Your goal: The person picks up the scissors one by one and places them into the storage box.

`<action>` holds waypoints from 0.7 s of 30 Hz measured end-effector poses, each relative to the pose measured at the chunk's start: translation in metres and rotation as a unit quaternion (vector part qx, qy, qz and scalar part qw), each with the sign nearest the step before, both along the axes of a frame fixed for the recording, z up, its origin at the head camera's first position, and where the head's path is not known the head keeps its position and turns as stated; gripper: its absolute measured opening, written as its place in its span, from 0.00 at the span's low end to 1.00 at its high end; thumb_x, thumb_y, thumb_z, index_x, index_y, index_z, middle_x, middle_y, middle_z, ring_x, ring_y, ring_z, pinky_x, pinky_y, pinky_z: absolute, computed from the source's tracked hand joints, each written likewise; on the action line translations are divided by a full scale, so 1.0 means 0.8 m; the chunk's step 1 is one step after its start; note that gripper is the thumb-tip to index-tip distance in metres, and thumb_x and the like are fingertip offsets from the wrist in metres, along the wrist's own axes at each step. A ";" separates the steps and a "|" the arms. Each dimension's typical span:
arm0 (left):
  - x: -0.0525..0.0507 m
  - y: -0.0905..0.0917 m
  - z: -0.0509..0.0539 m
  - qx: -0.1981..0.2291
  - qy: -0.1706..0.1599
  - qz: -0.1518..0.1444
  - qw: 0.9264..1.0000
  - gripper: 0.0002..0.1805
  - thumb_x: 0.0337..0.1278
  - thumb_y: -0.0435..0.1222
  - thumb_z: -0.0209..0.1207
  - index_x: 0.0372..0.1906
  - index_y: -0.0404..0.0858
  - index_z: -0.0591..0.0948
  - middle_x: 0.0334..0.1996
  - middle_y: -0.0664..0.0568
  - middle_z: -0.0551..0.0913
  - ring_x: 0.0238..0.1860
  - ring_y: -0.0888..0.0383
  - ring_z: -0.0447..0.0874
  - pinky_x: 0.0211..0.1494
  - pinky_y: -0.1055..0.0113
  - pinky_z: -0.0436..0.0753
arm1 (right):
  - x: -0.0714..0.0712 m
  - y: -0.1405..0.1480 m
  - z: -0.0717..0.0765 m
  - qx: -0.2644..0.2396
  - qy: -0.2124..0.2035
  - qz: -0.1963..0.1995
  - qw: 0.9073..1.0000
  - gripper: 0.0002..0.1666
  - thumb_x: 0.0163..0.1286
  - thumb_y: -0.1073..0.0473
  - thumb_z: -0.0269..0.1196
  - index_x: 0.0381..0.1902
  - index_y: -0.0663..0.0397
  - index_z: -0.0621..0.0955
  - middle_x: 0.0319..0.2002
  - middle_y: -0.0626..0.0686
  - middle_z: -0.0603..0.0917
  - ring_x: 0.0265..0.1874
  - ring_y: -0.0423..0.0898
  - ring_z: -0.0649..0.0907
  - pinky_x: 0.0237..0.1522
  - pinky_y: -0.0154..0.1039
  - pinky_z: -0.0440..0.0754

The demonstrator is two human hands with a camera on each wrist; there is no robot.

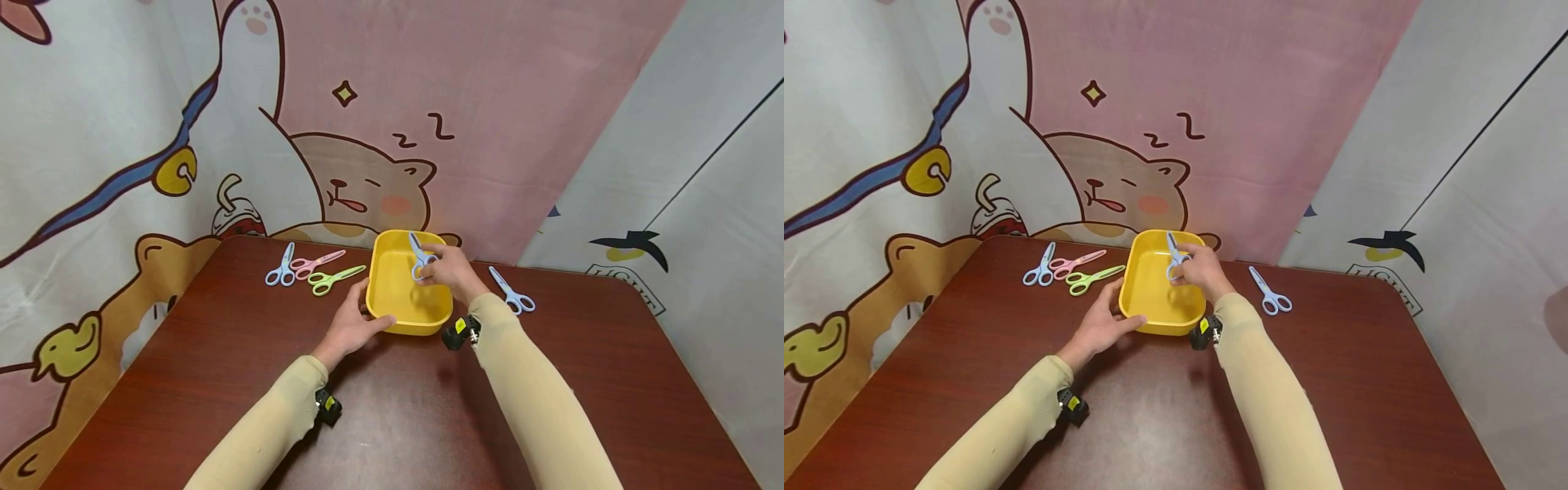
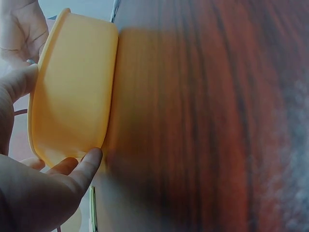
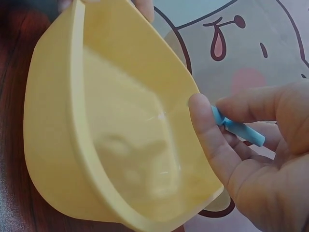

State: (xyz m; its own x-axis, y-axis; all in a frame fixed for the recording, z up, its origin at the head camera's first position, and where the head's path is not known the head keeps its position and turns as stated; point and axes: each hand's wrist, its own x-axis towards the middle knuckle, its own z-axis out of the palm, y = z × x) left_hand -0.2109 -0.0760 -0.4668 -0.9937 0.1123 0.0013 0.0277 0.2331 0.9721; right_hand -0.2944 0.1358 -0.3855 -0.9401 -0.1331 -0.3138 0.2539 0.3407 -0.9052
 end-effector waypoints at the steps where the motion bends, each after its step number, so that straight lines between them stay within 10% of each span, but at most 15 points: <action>1: 0.000 0.000 0.000 0.000 0.000 0.000 1.000 0.54 0.52 0.34 0.76 0.80 0.38 0.57 0.67 0.39 0.75 0.59 0.44 0.82 0.59 0.54 0.84 | -0.001 0.000 -0.001 0.001 -0.001 0.001 1.000 0.42 0.66 0.76 0.64 0.77 0.52 0.70 0.54 0.63 0.73 0.37 0.50 0.85 0.49 0.45 0.88; 21: 0.001 -0.002 -0.001 -0.005 0.006 -0.004 1.000 0.53 0.53 0.35 0.76 0.80 0.37 0.57 0.67 0.37 0.75 0.59 0.43 0.83 0.58 0.54 0.85 | -0.016 -0.013 -0.010 -0.003 -0.029 0.019 0.999 0.39 0.68 0.76 0.62 0.76 0.59 0.69 0.50 0.64 0.75 0.35 0.49 0.85 0.59 0.51 0.84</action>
